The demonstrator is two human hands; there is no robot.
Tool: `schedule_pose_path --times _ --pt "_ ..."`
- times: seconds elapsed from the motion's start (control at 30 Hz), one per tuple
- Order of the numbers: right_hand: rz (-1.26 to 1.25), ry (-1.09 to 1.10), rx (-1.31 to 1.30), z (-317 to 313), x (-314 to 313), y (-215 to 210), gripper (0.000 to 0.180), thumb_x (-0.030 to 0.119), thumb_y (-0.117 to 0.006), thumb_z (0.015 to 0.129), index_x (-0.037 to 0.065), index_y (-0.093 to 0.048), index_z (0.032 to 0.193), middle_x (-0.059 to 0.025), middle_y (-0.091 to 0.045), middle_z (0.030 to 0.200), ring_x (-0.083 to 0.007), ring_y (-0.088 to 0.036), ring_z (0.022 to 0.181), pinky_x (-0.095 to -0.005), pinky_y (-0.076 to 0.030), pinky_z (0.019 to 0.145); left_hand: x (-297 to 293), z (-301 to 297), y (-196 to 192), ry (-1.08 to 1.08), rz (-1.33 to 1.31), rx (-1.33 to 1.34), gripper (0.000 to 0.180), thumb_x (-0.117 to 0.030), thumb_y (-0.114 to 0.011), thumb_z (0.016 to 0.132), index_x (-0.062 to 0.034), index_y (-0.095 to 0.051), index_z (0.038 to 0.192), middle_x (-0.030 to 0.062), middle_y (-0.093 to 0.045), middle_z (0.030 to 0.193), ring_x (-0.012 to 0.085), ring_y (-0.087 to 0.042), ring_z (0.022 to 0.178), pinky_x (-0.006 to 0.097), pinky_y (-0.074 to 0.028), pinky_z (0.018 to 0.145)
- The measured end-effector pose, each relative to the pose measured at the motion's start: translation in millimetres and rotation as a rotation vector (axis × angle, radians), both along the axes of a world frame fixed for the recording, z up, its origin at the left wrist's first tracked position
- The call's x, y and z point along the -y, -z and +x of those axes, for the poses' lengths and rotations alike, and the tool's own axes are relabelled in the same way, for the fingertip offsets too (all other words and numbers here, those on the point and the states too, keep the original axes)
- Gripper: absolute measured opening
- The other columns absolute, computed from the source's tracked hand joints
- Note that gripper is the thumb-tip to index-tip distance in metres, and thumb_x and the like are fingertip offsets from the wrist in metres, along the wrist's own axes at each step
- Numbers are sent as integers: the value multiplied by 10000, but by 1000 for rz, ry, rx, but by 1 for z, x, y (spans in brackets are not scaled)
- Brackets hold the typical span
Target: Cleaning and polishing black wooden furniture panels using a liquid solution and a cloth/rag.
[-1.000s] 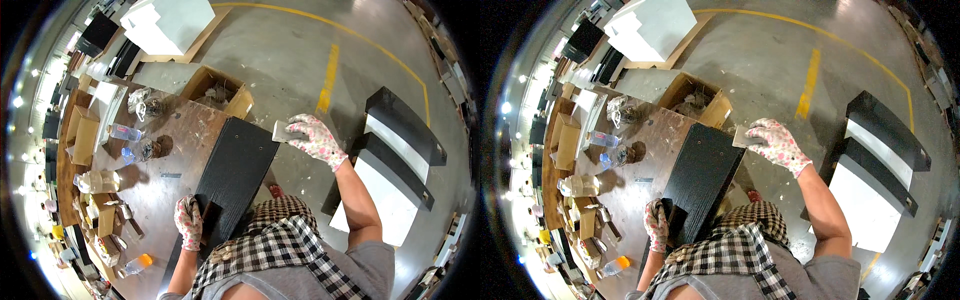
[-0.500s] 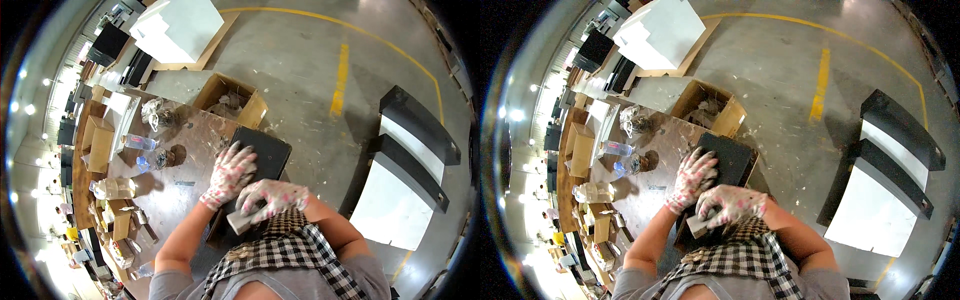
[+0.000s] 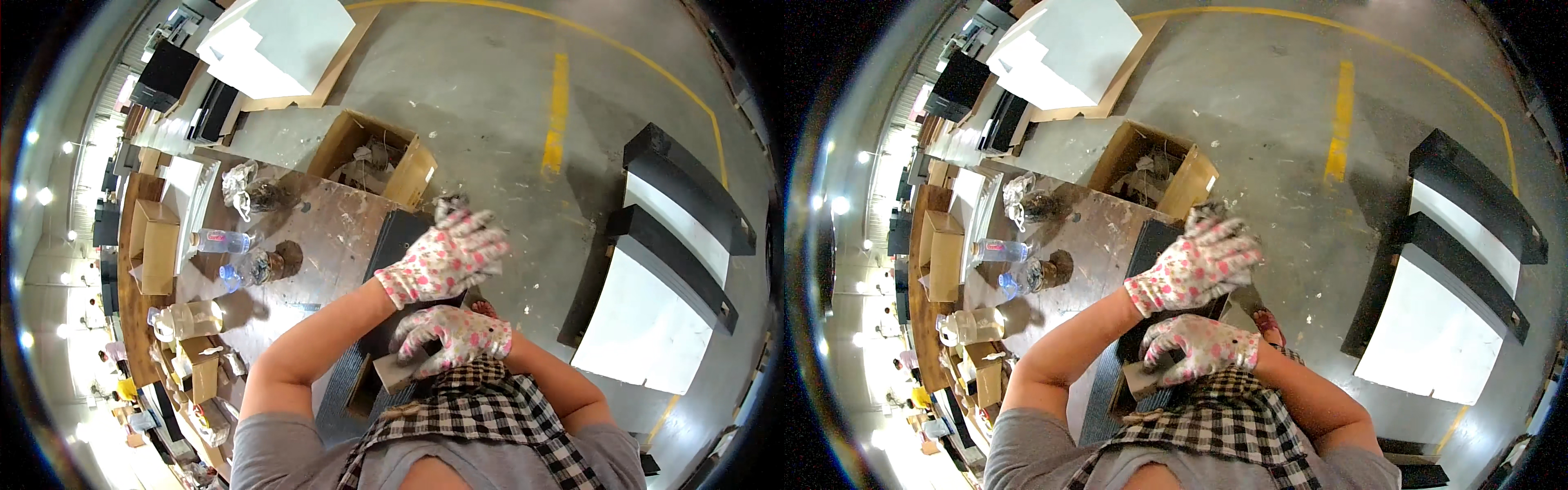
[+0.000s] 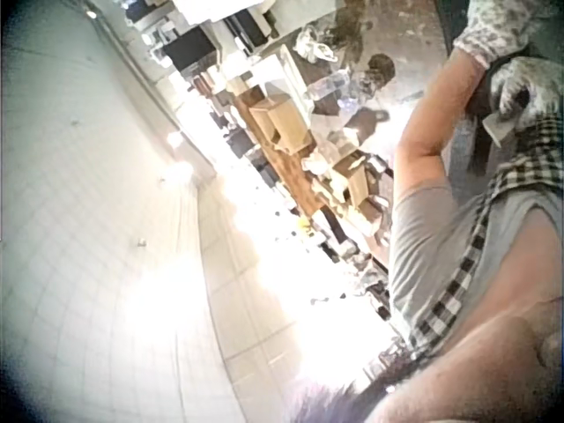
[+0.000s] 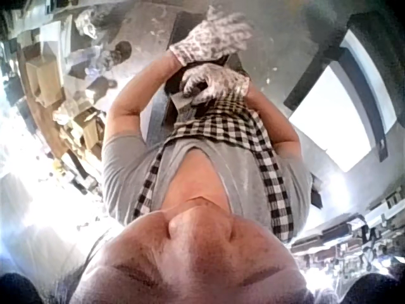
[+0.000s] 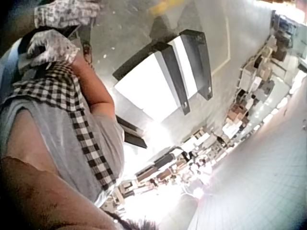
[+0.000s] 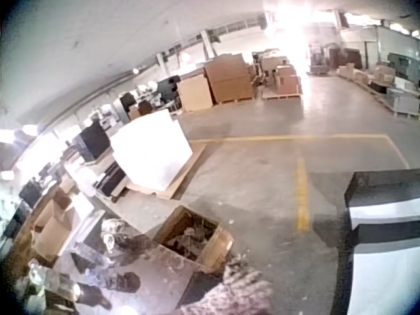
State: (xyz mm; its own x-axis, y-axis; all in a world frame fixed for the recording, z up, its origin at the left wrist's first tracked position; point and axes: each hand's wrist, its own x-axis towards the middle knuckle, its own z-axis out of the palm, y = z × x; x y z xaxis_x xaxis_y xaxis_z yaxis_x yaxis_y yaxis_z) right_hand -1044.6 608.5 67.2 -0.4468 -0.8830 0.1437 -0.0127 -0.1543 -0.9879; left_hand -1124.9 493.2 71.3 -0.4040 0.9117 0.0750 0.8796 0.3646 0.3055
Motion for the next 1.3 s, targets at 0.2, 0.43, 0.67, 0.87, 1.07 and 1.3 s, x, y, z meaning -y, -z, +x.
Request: schedule_pose_path --times 0.2,0.43,0.67,0.87,1.07,1.3 --pt "-27 49 -56 -3 6 -8 323 243 -765 736 34 -698 972 -140 -631 1136 -284 -600 1066 -369 -459 931 46 -20 14 -234 -23 -18 496 -299 -593 884 -205 -505 1364 51 -488 1408 305 -352 1377 477 -235 1153" --pt "-49 77 -38 4 5 1 296 241 -754 768 44 -700 983 -130 -637 1111 -272 -603 1058 -371 -461 920 24 -4 16 -325 66 -167 379 -300 -549 885 -138 -609 1223 103 -524 1361 336 -424 1309 479 -280 1120" --pt "-99 66 -19 9 19 -15 298 233 -768 764 45 -703 986 -118 -642 1090 -271 -616 1014 -370 -483 880 191 -52 72 -1002 550 345 289 -220 -528 927 -57 -615 1150 169 -633 1154 349 -581 1090 414 -451 957" --pt "-78 142 23 7 7 3 302 204 -765 765 14 -690 988 -121 -630 1107 -247 -613 1017 -358 -477 898 100 2 -11 -592 328 -224 336 -146 -603 859 -95 -624 1191 171 -586 1138 365 -526 1113 452 -434 959" --pt "-103 161 5 7 10 2 291 208 -770 764 28 -693 980 -122 -636 1102 -259 -611 1023 -363 -475 900 85 34 -5 -759 205 -165 373 -93 -671 783 -123 -648 1154 140 -572 1093 341 -504 1050 439 -429 890" --pt "-122 183 -13 6 8 2 280 187 -769 767 31 -692 986 -125 -632 1100 -268 -603 1039 -368 -468 909 79 37 -11 -692 4 -279 335 -167 -670 817 -108 -643 1146 139 -562 1144 339 -507 1074 448 -430 900"
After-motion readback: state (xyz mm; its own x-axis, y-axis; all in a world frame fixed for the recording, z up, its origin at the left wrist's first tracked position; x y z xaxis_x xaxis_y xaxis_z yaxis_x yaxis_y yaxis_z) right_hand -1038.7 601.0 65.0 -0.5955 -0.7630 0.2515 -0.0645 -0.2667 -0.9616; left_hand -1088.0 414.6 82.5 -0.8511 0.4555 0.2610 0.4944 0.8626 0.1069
